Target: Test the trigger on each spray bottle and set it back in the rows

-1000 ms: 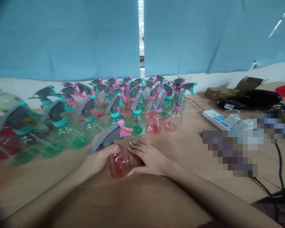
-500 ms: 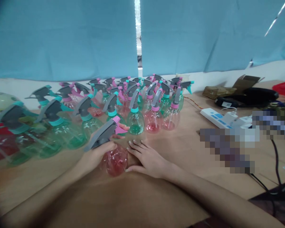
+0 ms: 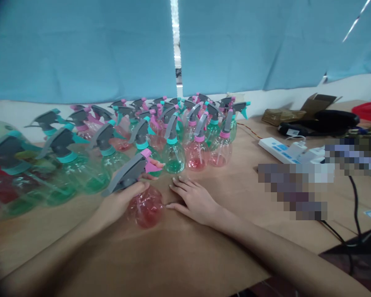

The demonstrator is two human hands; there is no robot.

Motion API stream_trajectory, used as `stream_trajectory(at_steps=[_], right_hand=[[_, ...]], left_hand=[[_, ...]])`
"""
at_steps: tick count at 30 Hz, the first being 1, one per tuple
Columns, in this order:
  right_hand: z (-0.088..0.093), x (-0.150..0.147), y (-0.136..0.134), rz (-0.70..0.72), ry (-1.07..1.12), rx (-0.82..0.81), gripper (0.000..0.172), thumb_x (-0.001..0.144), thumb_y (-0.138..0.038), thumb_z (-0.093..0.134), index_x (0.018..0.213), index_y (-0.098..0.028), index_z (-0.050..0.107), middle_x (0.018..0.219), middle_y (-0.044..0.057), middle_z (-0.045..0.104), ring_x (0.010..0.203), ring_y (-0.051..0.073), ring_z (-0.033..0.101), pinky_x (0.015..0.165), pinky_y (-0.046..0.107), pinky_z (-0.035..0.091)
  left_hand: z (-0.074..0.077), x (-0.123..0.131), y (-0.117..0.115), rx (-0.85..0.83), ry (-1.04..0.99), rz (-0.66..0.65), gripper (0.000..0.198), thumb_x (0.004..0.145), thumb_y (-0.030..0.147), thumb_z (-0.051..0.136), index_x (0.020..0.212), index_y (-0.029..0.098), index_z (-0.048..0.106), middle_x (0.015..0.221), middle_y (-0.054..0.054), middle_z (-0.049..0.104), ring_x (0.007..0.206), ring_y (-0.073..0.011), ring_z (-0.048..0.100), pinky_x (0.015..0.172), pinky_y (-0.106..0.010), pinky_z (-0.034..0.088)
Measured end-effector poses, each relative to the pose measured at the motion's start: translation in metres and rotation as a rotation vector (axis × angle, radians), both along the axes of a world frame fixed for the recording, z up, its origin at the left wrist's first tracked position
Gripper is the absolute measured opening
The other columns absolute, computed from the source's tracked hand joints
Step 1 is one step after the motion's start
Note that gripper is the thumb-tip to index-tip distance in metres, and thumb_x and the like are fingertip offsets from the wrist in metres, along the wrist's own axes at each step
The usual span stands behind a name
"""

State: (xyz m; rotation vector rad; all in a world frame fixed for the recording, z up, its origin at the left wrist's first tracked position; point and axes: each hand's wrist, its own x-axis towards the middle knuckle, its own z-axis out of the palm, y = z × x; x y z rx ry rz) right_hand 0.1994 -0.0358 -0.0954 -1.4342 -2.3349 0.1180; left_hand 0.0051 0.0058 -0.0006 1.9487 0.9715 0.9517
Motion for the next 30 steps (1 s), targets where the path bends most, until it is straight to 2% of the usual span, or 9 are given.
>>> stream_trajectory(at_steps=[8, 15, 20, 30], right_hand=[[-0.0006, 0.0008, -0.0007, 0.019, 0.019, 0.010, 0.061, 0.091, -0.056, 0.040, 0.135, -0.014, 0.047, 0.140, 0.014, 0.048, 0.134, 0.026, 0.037, 0.109, 0.047, 0.032], [0.0022, 0.0019, -0.0010, 0.035, 0.008, -0.031, 0.062, 0.092, -0.056, 0.039, 0.136, -0.013, 0.045, 0.141, 0.014, 0.047, 0.135, 0.027, 0.035, 0.110, 0.047, 0.030], [0.0018, 0.0016, -0.0013, 0.037, 0.022, -0.028, 0.060, 0.092, -0.055, 0.038, 0.138, -0.016, 0.044, 0.141, 0.013, 0.047, 0.135, 0.027, 0.035, 0.110, 0.048, 0.030], [0.0018, 0.0019, -0.0003, 0.038, -0.023, -0.025, 0.064, 0.093, -0.056, 0.037, 0.137, -0.010, 0.044, 0.141, 0.014, 0.046, 0.134, 0.027, 0.036, 0.111, 0.045, 0.029]], left_hand=[[0.0055, 0.0028, -0.0016, 0.036, -0.006, -0.019, 0.025, 0.070, 0.025, 0.052, 0.094, 0.024, 0.062, 0.075, 0.001, 0.063, 0.071, -0.0171, 0.062, 0.068, -0.028, 0.050], [0.0051, 0.0032, -0.0026, 0.040, -0.007, -0.015, 0.019, 0.073, 0.026, 0.052, 0.090, 0.023, 0.062, 0.077, 0.001, 0.063, 0.072, -0.0166, 0.060, 0.070, -0.028, 0.049], [0.0037, 0.0031, -0.0030, 0.048, 0.016, 0.021, 0.019, 0.073, 0.028, 0.053, 0.089, 0.023, 0.060, 0.073, 0.001, 0.061, 0.067, -0.0163, 0.058, 0.063, -0.027, 0.047], [-0.0014, -0.0005, -0.0038, 0.005, 0.001, 0.021, 0.011, 0.076, 0.026, 0.054, 0.084, 0.022, 0.060, 0.069, 0.002, 0.060, 0.063, -0.0153, 0.058, 0.060, -0.027, 0.046]])
